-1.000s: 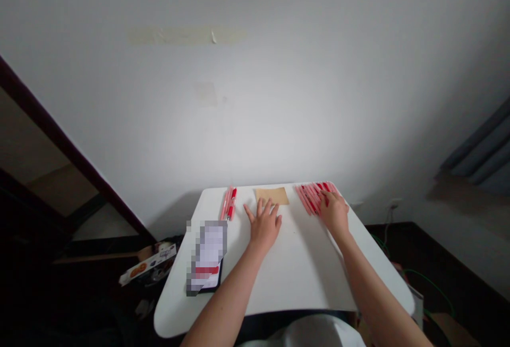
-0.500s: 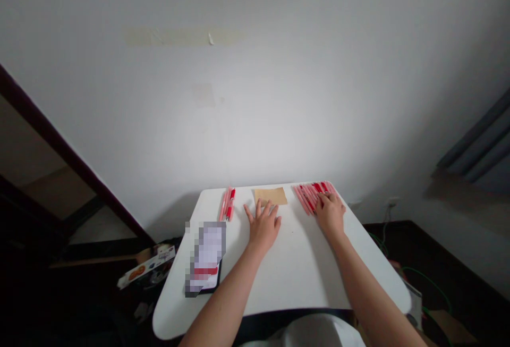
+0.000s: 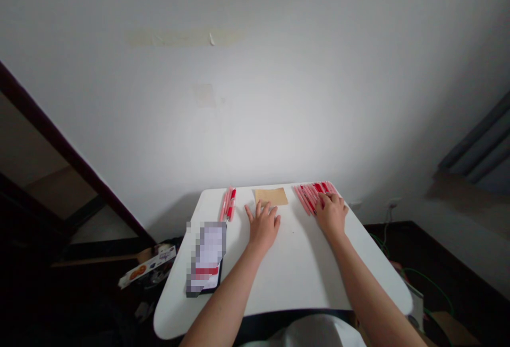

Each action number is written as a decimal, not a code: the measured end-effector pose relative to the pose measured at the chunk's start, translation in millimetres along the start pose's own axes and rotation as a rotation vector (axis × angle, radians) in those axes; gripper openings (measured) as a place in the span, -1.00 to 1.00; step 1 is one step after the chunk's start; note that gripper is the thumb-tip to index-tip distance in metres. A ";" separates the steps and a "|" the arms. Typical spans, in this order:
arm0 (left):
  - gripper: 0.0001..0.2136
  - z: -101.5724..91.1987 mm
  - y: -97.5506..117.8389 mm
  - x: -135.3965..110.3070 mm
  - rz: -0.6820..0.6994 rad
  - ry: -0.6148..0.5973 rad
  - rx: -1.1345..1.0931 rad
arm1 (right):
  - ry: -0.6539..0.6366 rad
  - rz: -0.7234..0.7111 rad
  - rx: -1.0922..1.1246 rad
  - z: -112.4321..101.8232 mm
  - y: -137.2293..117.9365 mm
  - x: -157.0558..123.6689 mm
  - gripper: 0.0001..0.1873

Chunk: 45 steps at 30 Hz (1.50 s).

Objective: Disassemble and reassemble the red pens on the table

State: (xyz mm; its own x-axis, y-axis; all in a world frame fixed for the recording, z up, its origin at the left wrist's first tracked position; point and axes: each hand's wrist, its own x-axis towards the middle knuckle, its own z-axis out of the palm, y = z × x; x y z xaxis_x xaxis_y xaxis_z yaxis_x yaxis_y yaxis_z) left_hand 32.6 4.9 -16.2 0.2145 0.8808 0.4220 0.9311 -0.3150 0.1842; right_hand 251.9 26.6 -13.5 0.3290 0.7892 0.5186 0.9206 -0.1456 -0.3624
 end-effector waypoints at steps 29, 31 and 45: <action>-0.71 -18.9 -19.7 5.2 -0.368 0.170 0.207 | -0.314 -0.565 0.229 9.7 -71.0 -43.2 -0.75; -0.71 -18.4 -22.0 5.5 -0.369 0.179 0.218 | -0.323 -0.560 0.245 8.6 -70.2 -42.8 -0.75; -0.67 -18.2 -30.5 9.0 -0.474 0.200 0.324 | -0.327 -0.537 0.388 7.2 -62.9 -39.3 -0.73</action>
State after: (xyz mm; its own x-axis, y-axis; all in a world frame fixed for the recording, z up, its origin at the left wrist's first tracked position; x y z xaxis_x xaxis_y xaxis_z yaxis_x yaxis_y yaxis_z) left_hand 0.7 16.0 -1.9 -0.2759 0.8055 0.5244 0.9608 0.2465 0.1268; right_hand 179.6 9.1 -16.7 -0.2809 0.8388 0.4663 0.7768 0.4841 -0.4028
